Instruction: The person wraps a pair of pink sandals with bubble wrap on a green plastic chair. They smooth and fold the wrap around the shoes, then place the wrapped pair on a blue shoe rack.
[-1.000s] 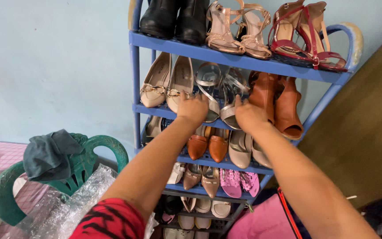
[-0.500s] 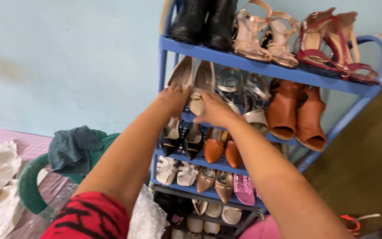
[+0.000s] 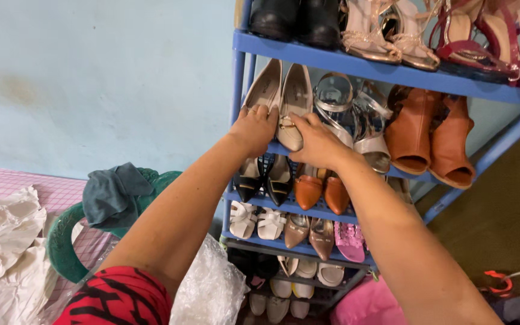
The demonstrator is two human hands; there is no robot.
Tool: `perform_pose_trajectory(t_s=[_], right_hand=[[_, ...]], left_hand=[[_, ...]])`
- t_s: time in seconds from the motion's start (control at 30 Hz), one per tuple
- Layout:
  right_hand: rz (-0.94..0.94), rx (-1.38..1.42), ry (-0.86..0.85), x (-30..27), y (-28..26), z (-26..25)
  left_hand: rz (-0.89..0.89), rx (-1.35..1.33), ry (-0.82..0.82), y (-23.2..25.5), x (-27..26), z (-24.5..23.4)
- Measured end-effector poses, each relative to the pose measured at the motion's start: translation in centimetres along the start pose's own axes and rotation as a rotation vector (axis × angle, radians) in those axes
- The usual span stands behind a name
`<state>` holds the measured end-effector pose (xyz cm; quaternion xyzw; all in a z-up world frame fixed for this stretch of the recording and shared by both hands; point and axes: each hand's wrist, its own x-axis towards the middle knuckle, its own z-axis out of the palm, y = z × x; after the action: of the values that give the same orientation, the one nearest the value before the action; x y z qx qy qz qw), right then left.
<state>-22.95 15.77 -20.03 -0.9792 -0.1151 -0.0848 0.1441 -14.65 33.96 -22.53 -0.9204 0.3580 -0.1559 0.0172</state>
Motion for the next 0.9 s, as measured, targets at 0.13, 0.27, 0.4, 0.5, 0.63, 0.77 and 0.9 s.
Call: perform_pose_trajectory(t_s=[0.13,0.27,0.4,0.5,0.63,0.77,0.9], right_hand=[[-0.106,-0.063,0.123,-0.4,-1.1,1.1],[-0.128,-0.090,0.468,-2.8,-2.7,2.8],[-0.131,-0.018,0.501,-5.9,-4.0,4.1],[-0.259,-0.027,0.601,-6.7,-3.9,6.3],[0.092,0.028,0.222,-4.6,-0.9,13.0],[0.012,-0.041,0.170,-1.6,3.7,19.1],[0.238,-0.018,-0.103,-0.1,5.5,21.4]], left_hand=[[0.056,0.040,0.266,1.3,-1.4,0.0],[0.263,-0.178,0.638,2.7,-6.4,2.3],[0.265,-0.463,0.554,2.9,-10.3,5.3],[0.177,-0.456,0.429,2.9,-10.9,7.8],[-0.005,-0.329,0.249,2.1,-9.6,12.5],[-0.106,-0.267,-0.018,2.1,-7.6,16.8],[-0.109,-0.148,0.046,2.3,-6.6,20.0]])
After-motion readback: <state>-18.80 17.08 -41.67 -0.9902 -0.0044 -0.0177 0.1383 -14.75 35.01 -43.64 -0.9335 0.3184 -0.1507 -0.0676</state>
